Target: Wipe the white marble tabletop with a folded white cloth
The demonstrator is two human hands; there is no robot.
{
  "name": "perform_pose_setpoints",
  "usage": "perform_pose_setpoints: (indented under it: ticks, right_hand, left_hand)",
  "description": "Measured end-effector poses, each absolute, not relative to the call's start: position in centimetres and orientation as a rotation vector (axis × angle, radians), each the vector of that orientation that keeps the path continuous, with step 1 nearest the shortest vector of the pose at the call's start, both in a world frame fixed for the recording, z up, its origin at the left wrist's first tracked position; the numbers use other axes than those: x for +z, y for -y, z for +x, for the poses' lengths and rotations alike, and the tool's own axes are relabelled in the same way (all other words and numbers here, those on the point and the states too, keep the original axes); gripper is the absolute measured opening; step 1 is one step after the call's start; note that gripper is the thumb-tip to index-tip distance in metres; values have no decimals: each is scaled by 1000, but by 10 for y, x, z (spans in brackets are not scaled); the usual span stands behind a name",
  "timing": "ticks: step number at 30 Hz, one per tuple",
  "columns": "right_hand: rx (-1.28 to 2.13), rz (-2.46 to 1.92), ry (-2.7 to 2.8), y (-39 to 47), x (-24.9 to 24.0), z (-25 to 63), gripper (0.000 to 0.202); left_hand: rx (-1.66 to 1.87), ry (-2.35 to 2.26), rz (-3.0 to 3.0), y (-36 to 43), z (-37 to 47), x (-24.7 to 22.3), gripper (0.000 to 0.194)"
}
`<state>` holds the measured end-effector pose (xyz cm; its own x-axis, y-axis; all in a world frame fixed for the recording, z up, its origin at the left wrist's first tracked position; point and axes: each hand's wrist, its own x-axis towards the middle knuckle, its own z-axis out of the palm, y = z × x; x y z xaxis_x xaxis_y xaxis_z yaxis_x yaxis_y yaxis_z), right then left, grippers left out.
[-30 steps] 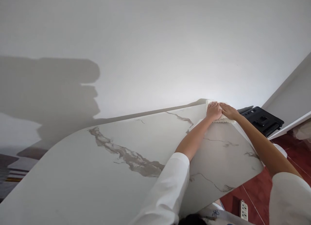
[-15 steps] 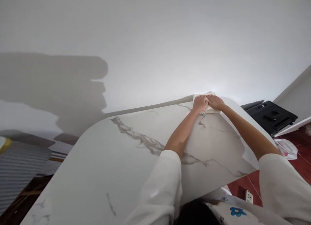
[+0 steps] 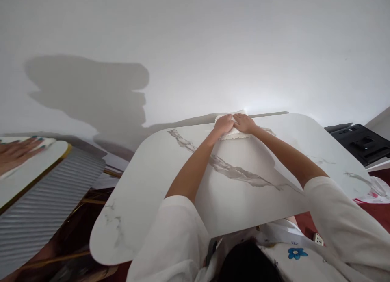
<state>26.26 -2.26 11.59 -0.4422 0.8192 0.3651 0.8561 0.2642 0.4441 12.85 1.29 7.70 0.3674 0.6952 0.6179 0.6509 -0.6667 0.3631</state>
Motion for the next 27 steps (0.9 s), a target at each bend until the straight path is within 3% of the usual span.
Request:
perform_pose_setpoints:
  ticks: [5, 11, 16, 27]
  right_hand:
    - [-909, -1555, 2468, 0, 88, 184, 45]
    - [-849, -1500, 2433, -15, 49, 95, 49]
    - [-771, -1489, 2403, -14, 16, 31, 54]
    - [-652, -1378, 2455, 67, -33, -22, 59]
  left_hand:
    - [1305, -1354, 2510, -40, 58, 45, 32]
    - [1474, -1260, 2544, -68, -32, -7, 41]
    - [1383, -1335, 2568, -79, -98, -42, 48]
    - [1365, -1407, 2647, 5, -164, -106, 54]
